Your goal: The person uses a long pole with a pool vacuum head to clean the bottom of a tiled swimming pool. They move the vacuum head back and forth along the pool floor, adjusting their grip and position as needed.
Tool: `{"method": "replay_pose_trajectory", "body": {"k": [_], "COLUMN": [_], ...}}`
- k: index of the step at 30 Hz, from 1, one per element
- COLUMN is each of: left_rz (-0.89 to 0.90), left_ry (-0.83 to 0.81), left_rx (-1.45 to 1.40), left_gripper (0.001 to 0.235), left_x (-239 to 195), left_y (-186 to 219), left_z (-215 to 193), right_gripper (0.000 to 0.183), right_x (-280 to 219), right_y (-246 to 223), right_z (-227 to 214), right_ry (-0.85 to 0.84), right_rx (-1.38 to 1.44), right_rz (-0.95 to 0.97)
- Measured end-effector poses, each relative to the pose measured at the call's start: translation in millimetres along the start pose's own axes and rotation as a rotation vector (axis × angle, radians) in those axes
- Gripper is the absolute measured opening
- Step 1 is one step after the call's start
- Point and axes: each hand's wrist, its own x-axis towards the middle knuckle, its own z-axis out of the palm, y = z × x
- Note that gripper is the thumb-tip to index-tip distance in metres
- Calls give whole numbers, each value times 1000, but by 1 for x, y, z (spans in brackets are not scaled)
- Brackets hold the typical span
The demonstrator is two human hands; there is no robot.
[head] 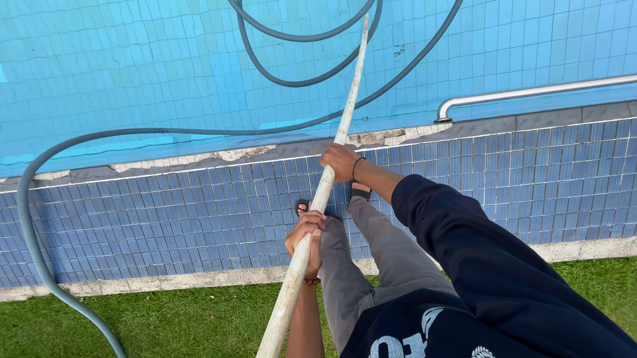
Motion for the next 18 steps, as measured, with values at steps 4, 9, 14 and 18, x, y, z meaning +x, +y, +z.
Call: {"method": "replay_pose_trajectory", "body": {"k": [4,9,14,18], "left_rz": [123,42,15,46], "left_ry": [14,65,124,61], "left_rx": [72,64,8,40], "left_gripper": [8,9,5,4], "left_x": [6,14,28,39], "left_y": [2,-4,-25,-29], "left_z": [16,29,15,7], "right_gripper": [27,51,60,102], "right_x": [-6,-28,-88,-115], "right_y": [-5,-49,-154,-290], "right_z": [-11,-89,-218,-276], "right_ry": [67,248,586,461], "right_rx": [54,47,607,707], "right_rz": [22,24,-28,-633]}}
